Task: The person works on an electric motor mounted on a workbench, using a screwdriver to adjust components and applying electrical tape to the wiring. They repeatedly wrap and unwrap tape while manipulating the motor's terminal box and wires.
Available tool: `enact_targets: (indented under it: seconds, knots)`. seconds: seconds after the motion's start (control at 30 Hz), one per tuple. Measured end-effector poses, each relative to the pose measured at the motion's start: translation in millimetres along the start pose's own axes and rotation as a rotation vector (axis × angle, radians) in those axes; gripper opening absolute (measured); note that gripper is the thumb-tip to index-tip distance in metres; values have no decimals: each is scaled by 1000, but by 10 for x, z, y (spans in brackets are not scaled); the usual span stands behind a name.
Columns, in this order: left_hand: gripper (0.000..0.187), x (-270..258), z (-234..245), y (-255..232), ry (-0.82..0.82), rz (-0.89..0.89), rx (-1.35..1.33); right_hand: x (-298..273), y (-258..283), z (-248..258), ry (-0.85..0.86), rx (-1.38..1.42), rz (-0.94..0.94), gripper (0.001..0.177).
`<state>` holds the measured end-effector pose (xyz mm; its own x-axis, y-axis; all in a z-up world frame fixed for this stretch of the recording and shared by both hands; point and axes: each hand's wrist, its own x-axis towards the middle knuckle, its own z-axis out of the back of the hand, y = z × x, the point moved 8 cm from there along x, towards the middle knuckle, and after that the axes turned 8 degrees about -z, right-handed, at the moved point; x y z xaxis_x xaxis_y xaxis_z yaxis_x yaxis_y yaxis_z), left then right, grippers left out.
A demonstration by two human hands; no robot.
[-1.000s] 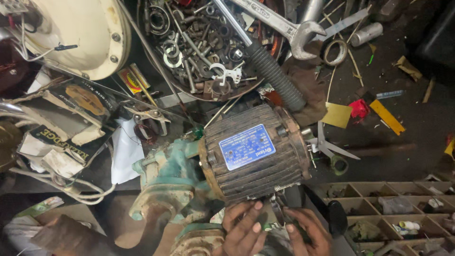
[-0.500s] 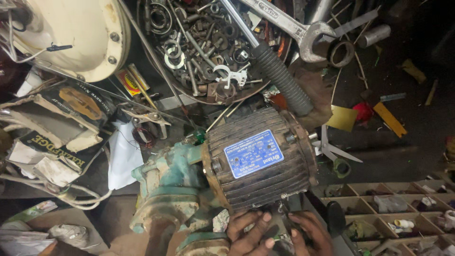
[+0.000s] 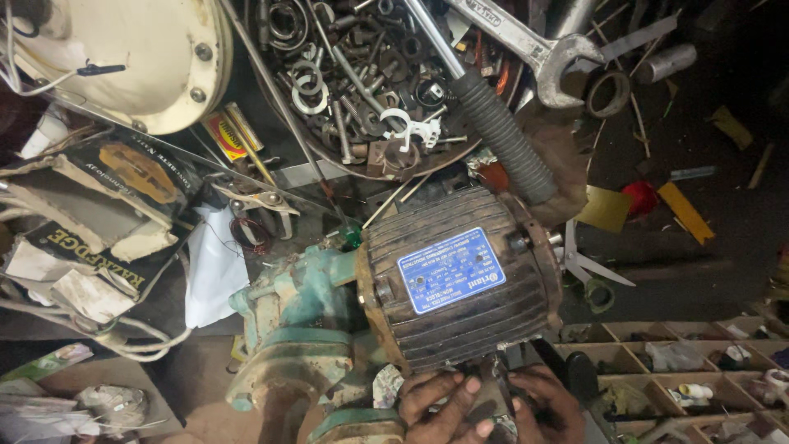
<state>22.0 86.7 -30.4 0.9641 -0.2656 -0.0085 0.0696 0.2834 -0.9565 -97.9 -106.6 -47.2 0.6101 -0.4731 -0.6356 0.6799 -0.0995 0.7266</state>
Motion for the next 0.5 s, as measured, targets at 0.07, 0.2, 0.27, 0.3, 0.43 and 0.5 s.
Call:
enact_targets:
  seconds: [0.07,0.2,0.27,0.3,0.43,0.5]
  knots:
    - [45,37,8,-4,23,-3,3,8,-4,9,9,-41,-70,26]
    - [45,206,47,-115,17,-165,21,48,151,-10,31,-62,-12,26]
    - [52,298,71,-249,-17,-317,87,-1,280,-31,-25,-153,-2,28]
    - [57,356,60,-249,0,-333,106,5,297,-56,-51,-203,-59,28]
    - [76,494,64,-302,137,-305,160,23,526,-182,-90,-237,-197,34]
    - [81,536,56,-320,197,-232,168,64,700,-262,-76,-247,-207,38]
